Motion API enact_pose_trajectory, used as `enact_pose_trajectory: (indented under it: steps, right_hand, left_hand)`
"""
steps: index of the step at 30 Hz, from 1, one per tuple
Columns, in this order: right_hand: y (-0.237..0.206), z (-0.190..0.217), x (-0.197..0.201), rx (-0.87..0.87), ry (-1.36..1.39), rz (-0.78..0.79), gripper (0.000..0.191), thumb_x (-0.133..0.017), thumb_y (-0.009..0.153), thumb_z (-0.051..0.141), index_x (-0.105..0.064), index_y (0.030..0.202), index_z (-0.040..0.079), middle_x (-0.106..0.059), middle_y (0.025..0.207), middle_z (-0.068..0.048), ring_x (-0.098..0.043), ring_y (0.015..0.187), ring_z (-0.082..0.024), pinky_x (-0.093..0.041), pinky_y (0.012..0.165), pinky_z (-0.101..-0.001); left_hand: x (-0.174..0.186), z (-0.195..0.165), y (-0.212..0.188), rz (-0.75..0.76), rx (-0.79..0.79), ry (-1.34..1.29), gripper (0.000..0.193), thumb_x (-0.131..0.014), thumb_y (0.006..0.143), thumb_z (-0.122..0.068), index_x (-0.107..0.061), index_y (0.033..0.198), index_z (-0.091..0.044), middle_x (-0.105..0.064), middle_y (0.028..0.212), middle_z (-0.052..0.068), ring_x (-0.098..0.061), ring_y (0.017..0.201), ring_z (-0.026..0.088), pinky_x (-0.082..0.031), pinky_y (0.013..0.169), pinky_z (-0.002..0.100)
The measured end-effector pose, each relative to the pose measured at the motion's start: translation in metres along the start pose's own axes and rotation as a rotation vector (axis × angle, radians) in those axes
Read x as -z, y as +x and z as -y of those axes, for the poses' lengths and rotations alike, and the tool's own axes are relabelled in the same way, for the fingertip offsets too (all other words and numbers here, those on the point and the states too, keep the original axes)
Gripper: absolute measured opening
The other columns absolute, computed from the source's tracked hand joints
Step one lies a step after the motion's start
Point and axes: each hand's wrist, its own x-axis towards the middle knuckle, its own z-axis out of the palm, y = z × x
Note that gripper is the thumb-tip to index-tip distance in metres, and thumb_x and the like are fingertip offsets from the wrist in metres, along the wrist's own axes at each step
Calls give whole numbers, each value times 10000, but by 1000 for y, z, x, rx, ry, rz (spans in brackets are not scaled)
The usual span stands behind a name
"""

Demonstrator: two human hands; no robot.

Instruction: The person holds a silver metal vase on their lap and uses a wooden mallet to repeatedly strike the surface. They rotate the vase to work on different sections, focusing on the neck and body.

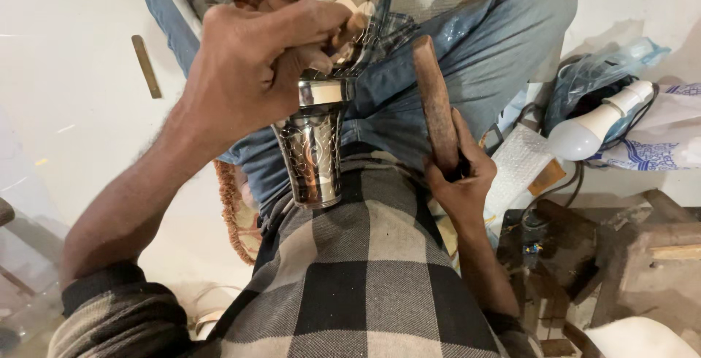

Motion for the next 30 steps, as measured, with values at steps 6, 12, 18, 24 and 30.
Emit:
enact_pose_trajectory:
  steps: [6, 12, 18, 24, 30]
  right_hand:
    - [8, 9, 0, -5, -24, 28, 721, -706, 785, -109, -553, 1485, -30, -714, 1079, -85, -674, 977, -96, -532, 883, -220]
    - [17, 23, 5, 47, 10, 59, 706, -645, 806, -114, -566, 1503, -32, -701, 1236, -138, -661, 1075, -136, -511, 982, -237]
    - [21, 56, 9, 233, -97, -135, 581, -687, 846, -109, -601, 1419, -60, -714, 1088, -119, -688, 852, -144, -559, 825, -247]
    - [35, 84, 10, 298, -177, -183, 435, -713, 871, -132, -604, 1281, -37, -705, 1039, -116, -731, 910, -214, -597, 899, -303]
    - [43, 110, 14, 109, -102, -216, 477, -727, 863, -70, -617, 1327, -72, -718, 1055, -150, -710, 891, -180, -584, 851, -276]
  left_hand:
    - [4, -6, 1, 216, 84, 180, 616, -564, 834, 175, -698, 1373, -93, -794, 979, 118, -763, 706, 174, -576, 508, 279]
    - [8, -9, 7, 227, 12, 196, 616, -575, 869, 174, -673, 1398, -128, -791, 1146, 144, -679, 590, 113, -523, 427, 225]
    - [6, -6, 7, 232, -107, 309, 506, -649, 947, 111, -699, 1386, -135, -800, 1068, 97, -662, 589, 102, -521, 425, 233]
    - [2, 0, -5, 89, -139, 150, 548, -594, 857, 98, -648, 1370, -86, -762, 1146, 119, -770, 904, 198, -664, 780, 363]
    - [-11, 1, -25, 36, -39, 225, 554, -601, 897, 85, -628, 1425, -83, -772, 1216, 129, -779, 1021, 245, -671, 780, 368]
